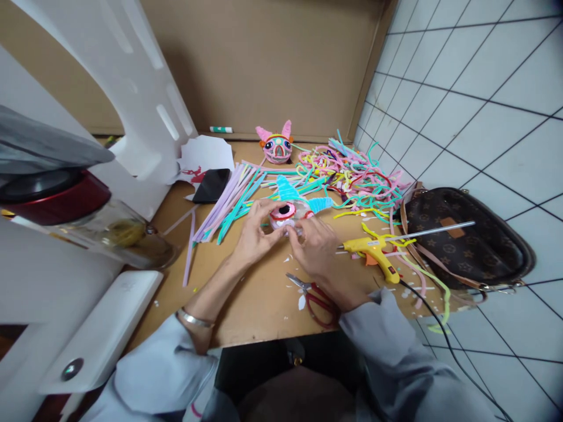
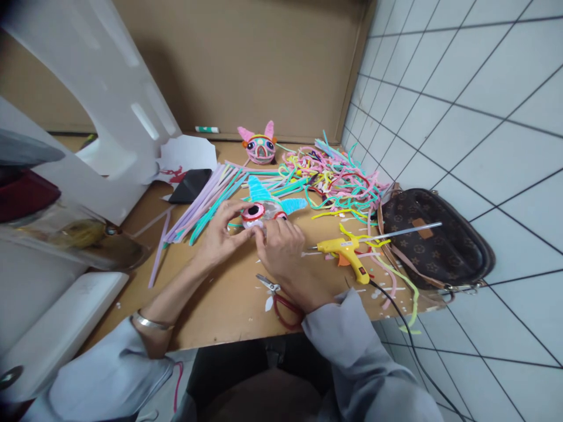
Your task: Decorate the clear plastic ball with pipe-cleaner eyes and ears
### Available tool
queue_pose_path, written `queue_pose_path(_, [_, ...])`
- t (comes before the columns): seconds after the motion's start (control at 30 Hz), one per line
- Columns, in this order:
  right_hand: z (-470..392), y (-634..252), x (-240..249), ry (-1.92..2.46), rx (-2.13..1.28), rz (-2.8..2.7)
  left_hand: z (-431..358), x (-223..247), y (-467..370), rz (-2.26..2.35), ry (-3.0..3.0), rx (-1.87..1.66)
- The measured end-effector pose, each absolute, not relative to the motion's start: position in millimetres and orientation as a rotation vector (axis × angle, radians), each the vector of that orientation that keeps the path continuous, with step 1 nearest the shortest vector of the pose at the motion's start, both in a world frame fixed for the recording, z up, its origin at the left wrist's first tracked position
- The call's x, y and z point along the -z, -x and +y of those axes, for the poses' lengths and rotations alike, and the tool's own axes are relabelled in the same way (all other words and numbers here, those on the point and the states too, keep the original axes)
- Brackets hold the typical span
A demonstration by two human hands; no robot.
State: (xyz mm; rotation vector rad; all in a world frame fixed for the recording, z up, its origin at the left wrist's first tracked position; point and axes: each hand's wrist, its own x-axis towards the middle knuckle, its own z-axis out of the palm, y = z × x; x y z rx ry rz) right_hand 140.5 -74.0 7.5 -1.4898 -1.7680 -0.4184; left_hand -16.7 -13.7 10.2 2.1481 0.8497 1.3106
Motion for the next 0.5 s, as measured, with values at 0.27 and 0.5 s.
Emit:
queue_pose_path(0.27, [-70.1, -137.6, -9.0, 1.493, 0.276, -1.689, -13.1, -9.1, 18.4, 0.857, -2.327, -1.192])
queue_pose_path(0.5, [-69.3, -138.1, -8.3, 1.484, 0.344, -1.701, -13.3, -9.3, 18.3, 0.87, -2.418, -1.14])
